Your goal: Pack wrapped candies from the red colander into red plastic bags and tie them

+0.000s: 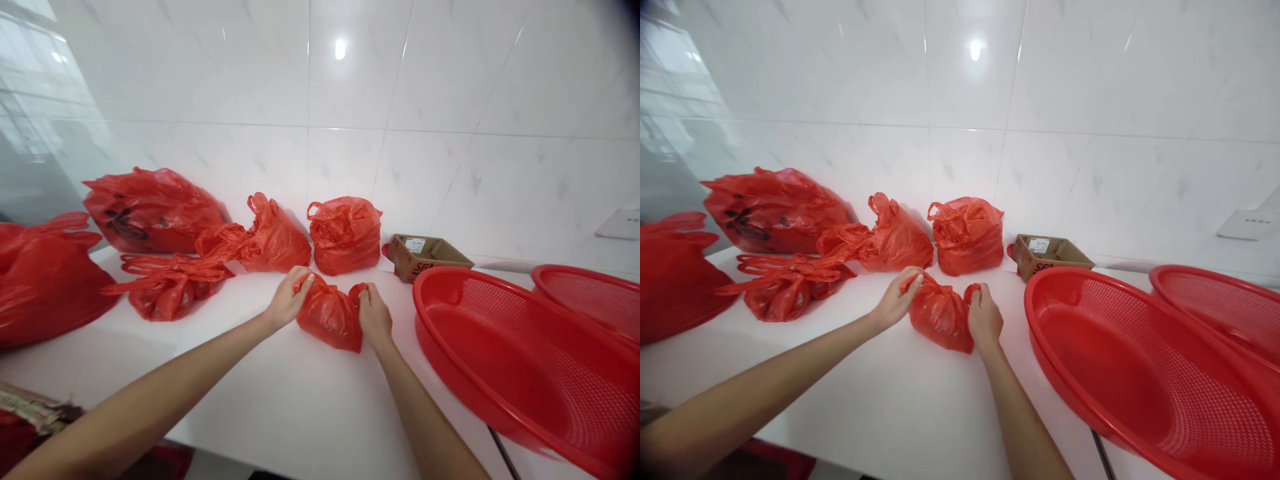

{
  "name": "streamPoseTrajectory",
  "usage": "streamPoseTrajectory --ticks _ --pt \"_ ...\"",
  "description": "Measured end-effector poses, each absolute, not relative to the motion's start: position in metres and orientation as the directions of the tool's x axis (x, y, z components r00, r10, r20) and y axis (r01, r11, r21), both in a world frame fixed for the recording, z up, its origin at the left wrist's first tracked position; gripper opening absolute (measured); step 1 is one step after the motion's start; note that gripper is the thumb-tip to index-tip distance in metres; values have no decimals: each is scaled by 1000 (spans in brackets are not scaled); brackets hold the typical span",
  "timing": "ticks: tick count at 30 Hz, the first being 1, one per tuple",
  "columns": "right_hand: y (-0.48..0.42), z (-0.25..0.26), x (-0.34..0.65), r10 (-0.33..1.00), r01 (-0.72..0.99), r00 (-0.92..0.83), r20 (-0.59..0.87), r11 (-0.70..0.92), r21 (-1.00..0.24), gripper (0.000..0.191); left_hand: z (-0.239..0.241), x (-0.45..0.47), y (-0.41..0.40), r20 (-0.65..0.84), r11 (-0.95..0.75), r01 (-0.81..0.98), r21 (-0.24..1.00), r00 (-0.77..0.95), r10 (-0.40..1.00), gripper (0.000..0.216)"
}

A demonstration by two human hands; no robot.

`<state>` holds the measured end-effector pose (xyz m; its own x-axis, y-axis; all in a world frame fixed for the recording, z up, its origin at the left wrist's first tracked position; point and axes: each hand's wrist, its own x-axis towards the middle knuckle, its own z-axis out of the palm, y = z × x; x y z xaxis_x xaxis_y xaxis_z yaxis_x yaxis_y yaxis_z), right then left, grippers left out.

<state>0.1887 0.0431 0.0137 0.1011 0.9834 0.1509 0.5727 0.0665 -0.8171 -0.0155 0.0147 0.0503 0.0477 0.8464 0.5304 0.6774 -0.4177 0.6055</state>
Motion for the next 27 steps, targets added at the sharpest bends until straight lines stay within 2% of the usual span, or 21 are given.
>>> streamPoseTrajectory --ticks 4,9,16,21,27 --pt "40 13 160 986 717 74 151 53 -695 35 33 -3 32 497 -331 775 538 25 867 33" --pt "51 5 162 991 817 31 130 50 -574 40 21 -9 41 388 -226 870 439 43 921 32" --pt "83 -6 197 989 908 138 50 -106 -406 35 6 -25 57 217 -103 953 285 40 975 19" --pt "88 -14 199 989 944 138 49 -116 -309 37 -7 -24 69 149 -102 976 193 73 986 21" --pt "88 -16 197 992 960 120 46 -104 -260 37 -12 -24 73 144 -153 983 99 138 980 25"
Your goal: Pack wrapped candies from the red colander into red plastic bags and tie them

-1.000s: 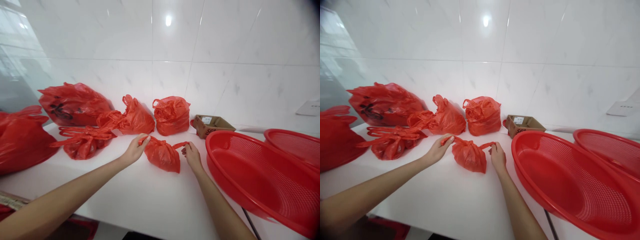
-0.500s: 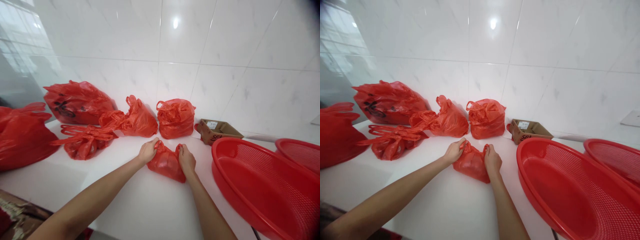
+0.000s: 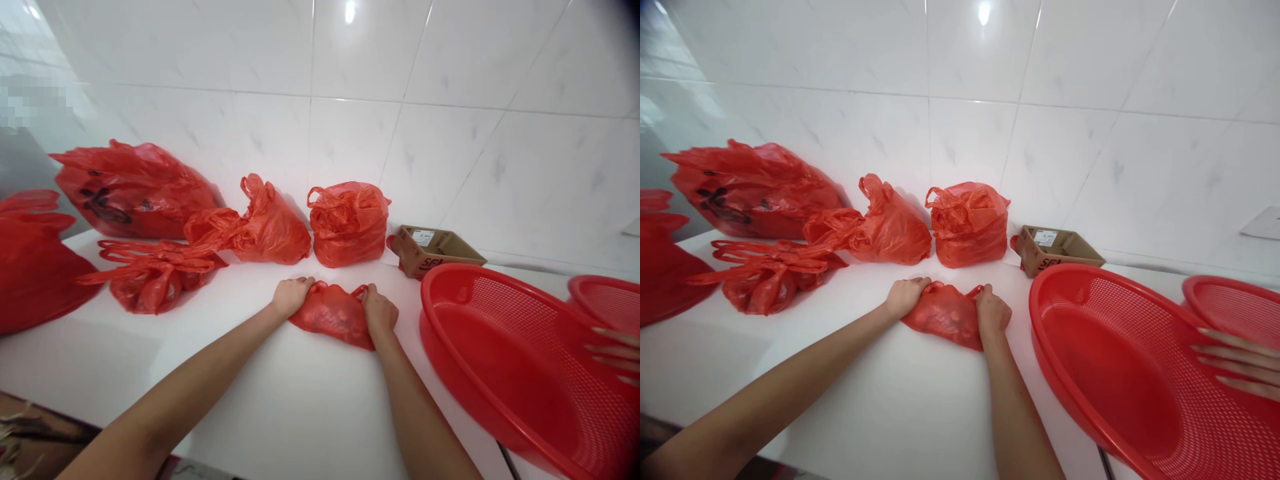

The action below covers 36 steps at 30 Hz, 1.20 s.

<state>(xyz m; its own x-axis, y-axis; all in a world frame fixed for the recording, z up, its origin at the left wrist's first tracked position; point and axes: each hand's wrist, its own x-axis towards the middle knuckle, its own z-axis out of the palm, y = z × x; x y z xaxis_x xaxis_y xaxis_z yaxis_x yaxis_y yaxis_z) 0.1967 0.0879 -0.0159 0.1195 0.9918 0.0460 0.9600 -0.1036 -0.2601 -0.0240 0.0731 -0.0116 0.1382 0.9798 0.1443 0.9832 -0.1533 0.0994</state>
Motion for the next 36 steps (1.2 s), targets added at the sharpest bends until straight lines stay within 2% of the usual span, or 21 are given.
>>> streamPoseTrajectory --ticks 5,11,15,20,23,25,27,31,36 --pt "85 -16 201 985 952 165 53 -145 -269 37 -14 -30 69 158 -161 985 56 151 976 25" --pt "92 -14 211 971 925 237 26 -217 -311 36 -6 -60 44 169 -105 992 75 91 981 27" --pt "96 -12 214 976 922 216 25 -196 -335 35 3 -75 28 163 -83 987 138 60 985 24" --pt "90 -14 217 973 913 224 62 -187 -364 37 18 -85 35 89 -66 957 282 43 995 29" --pt "87 -17 218 970 899 230 81 -180 -400 38 38 -80 45 169 -56 943 328 0 986 31" --pt "87 -19 219 969 882 233 87 -172 -439 38 49 -64 49 269 -91 940 329 -1 963 45" --pt "87 -20 221 968 855 233 91 -159 -494 38 53 -38 51 321 -190 932 310 85 943 47" --pt "89 -22 230 961 747 255 107 -125 -653 35 37 12 57 206 -353 893 280 303 930 33" --pt "90 -26 240 969 530 210 128 -3 -848 35 27 19 56 80 -356 883 307 349 934 16"
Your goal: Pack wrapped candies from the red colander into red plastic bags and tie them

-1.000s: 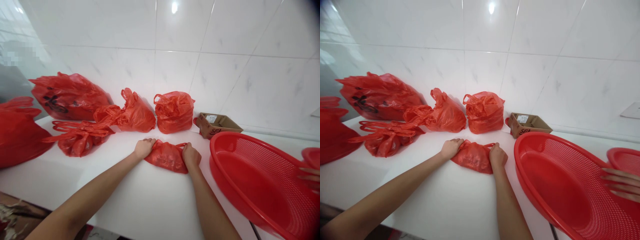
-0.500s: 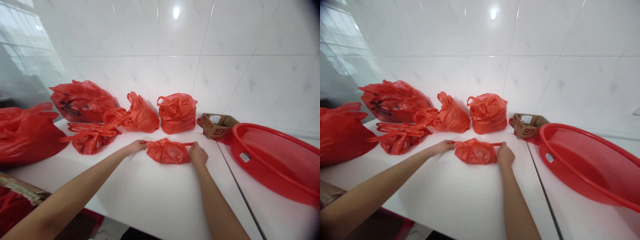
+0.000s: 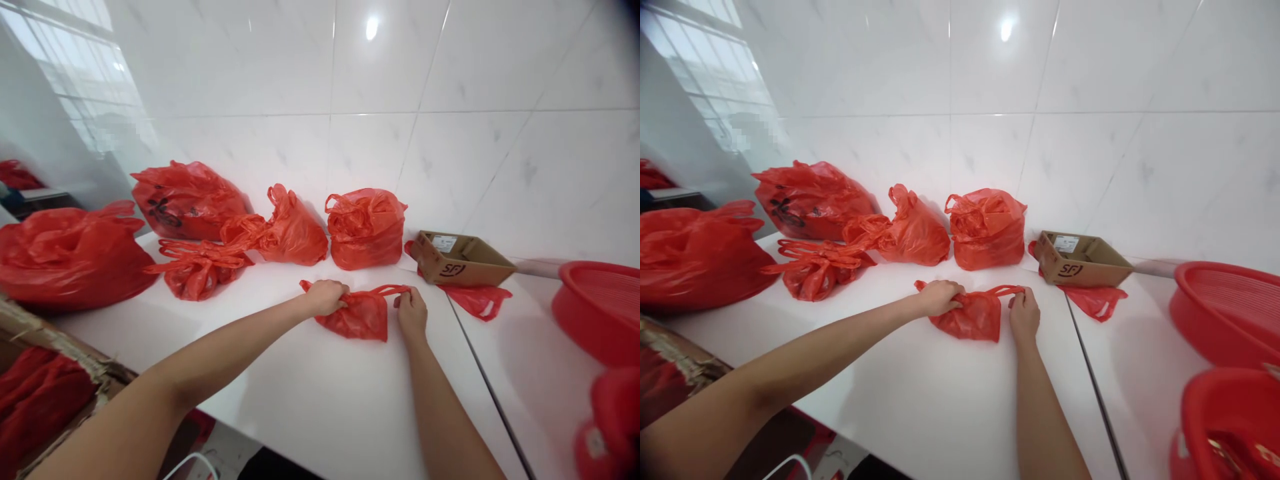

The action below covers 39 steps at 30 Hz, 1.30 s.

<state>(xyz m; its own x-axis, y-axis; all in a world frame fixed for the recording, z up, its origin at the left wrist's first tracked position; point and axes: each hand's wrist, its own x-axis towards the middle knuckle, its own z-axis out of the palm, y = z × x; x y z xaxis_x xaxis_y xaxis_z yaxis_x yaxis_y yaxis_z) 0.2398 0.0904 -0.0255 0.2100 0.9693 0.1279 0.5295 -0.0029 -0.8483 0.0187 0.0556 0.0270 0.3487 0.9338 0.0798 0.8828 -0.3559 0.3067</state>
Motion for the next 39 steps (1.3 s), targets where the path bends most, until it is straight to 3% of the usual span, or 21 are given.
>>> streamPoseTrajectory --ticks 5,9,12,15,20,23,26,29,34,39 --pt "89 -19 232 998 257 -1 58 56 -965 44 49 -6 41 110 -351 825 442 338 935 14" --pt "73 -15 209 933 95 -352 74 115 -989 55 68 -21 32 98 -312 747 587 317 943 16" --pt "61 -19 193 810 89 -576 109 195 -977 40 79 -31 18 47 -305 682 665 369 928 22" --pt "59 -24 189 800 141 -593 94 217 -966 27 89 -51 -7 -49 -225 628 745 388 920 29" --pt "64 -27 193 826 160 -557 89 212 -964 28 114 -120 -60 -212 100 410 907 237 948 32" --pt "65 -30 192 850 182 -522 74 195 -964 30 131 -171 -91 -347 208 539 816 169 923 32" --pt "64 -35 189 872 245 -486 54 196 -949 31 141 -219 -109 -400 192 729 657 121 908 34" --pt "63 -37 187 894 315 -448 30 189 -930 31 139 -258 -111 -357 155 866 476 29 934 33" --pt "60 -37 186 907 326 -421 17 169 -930 33 124 -292 -93 -158 211 951 227 -178 971 35" --pt "58 -36 187 909 360 -417 19 184 -914 32 110 -295 -78 -133 186 982 39 -179 975 40"
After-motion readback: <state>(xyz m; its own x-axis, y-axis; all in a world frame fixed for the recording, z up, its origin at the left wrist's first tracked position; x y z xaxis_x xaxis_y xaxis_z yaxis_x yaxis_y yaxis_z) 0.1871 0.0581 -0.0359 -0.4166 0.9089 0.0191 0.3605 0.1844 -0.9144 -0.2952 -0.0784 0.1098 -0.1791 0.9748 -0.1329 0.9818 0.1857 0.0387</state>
